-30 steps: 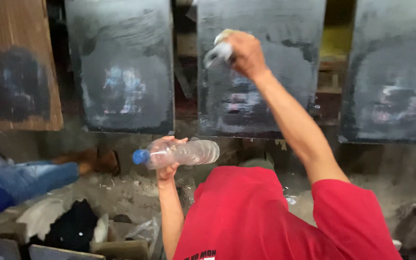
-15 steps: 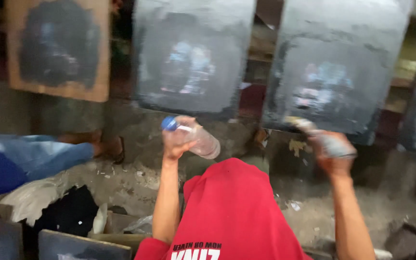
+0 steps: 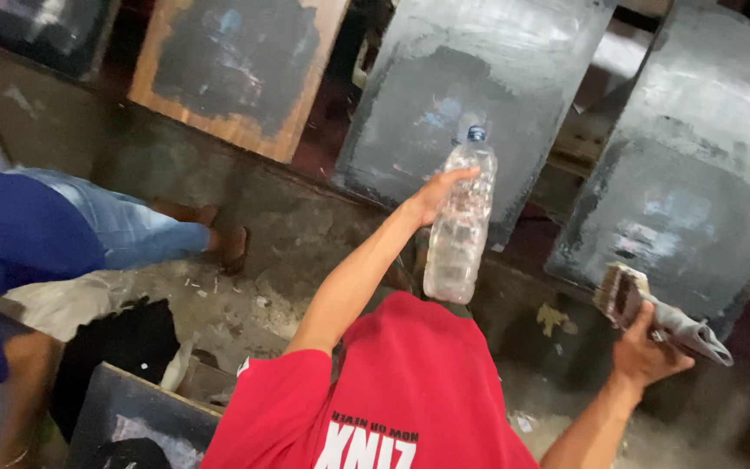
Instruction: Applying liquid adhesive to a series of screen printing boards using a bottle and a brush.
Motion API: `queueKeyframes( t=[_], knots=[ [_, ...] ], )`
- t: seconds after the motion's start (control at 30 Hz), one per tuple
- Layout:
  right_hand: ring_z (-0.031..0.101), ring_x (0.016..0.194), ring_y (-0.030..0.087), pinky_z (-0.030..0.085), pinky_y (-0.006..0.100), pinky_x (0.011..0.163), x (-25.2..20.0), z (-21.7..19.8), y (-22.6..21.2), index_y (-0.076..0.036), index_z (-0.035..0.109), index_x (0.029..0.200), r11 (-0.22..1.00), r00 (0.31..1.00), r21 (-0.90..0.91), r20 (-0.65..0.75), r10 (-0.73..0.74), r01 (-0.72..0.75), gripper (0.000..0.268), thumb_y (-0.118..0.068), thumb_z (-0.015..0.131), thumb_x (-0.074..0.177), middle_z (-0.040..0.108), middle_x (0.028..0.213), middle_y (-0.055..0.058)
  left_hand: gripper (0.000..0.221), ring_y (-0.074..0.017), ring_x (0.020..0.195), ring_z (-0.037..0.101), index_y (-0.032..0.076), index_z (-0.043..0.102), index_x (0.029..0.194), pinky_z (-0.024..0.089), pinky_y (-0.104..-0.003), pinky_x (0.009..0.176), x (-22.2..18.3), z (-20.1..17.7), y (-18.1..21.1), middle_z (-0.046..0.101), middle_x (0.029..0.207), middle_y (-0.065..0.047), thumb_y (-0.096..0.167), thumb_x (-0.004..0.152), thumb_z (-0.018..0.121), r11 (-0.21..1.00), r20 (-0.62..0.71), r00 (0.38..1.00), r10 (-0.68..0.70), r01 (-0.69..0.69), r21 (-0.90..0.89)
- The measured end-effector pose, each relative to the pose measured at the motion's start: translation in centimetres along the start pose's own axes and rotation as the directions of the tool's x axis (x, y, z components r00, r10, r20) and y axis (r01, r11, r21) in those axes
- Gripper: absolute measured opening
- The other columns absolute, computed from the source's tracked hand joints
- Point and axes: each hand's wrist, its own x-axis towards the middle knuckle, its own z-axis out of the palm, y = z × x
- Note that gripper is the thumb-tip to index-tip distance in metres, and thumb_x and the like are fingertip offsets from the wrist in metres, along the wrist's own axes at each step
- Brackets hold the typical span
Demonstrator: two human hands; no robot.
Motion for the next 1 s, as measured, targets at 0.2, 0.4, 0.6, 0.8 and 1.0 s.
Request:
queueKeyframes(
  t=[0.2,0.4,0.6,0.8,1.0],
  knots=[
    [0.078,0.087,0.038,0.058,0.046,0.073,1.1,-2.0,-3.5,0.010,0.072,0.095,0.996,0.999,0.076,0.013,0.048,-0.049,0.042,-0.025,0.089,0.112,0.077,0.094,0.023,0.043,-0.0255,0.079,0.066,0.011,0.058,0.113,0.057,-0.042,0.070,5.0,1.2,0.0,0.063,0.098,-0.011,0.040,0.083,0.070,0.980,0.164,0.985,-0.061,0.090,-0.179],
    [0.073,0.089,0.033,0.057,0.044,0.079,3.6,-0.9,-5.5,0.011,0.068,0.100,0.955,0.997,0.294,0.070,0.023,-0.042,0.029,-0.010,0.085,0.109,0.074,0.100,0.021,0.036,-0.0251,0.070,0.069,0.005,0.063,0.103,0.059,-0.038,0.070,7.4,-3.5,3.7,0.069,0.084,-0.011,0.035,0.086,0.071,0.954,0.287,0.958,0.001,0.086,-0.289],
    [0.072,0.088,0.031,0.054,0.045,0.079,4.8,2.5,-5.9,0.007,0.068,0.097,0.953,0.982,0.302,0.182,-0.048,-0.009,0.031,-0.015,0.087,0.108,0.071,0.095,0.017,0.029,-0.0239,0.070,0.071,0.005,0.069,0.101,0.058,-0.036,0.064,2.6,-10.3,5.0,0.073,0.082,-0.010,0.031,0.089,0.069,0.953,0.056,0.998,0.028,-0.010,-0.303],
    [0.073,0.092,0.035,0.055,0.045,0.083,7.9,4.0,-9.1,0.007,0.070,0.104,0.926,0.956,0.368,0.236,-0.174,0.078,0.028,-0.017,0.084,0.107,0.073,0.101,0.019,0.043,-0.0231,0.080,0.067,0.007,0.059,0.118,0.057,-0.036,0.067,-2.7,-11.8,1.8,0.066,0.093,-0.008,0.031,0.085,0.072,0.988,-0.071,0.985,-0.154,0.153,-0.025],
    [0.072,0.094,0.038,0.054,0.047,0.090,9.7,4.0,-10.7,0.008,0.071,0.104,0.882,0.935,0.448,0.230,-0.268,0.142,0.022,-0.010,0.083,0.106,0.073,0.103,0.021,0.038,-0.0256,0.078,0.073,0.001,0.061,0.118,0.062,-0.037,0.066,0.9,-8.7,-3.5,0.072,0.093,-0.013,0.023,0.089,0.072,0.956,0.111,0.949,-0.295,0.294,0.023]
  ],
)
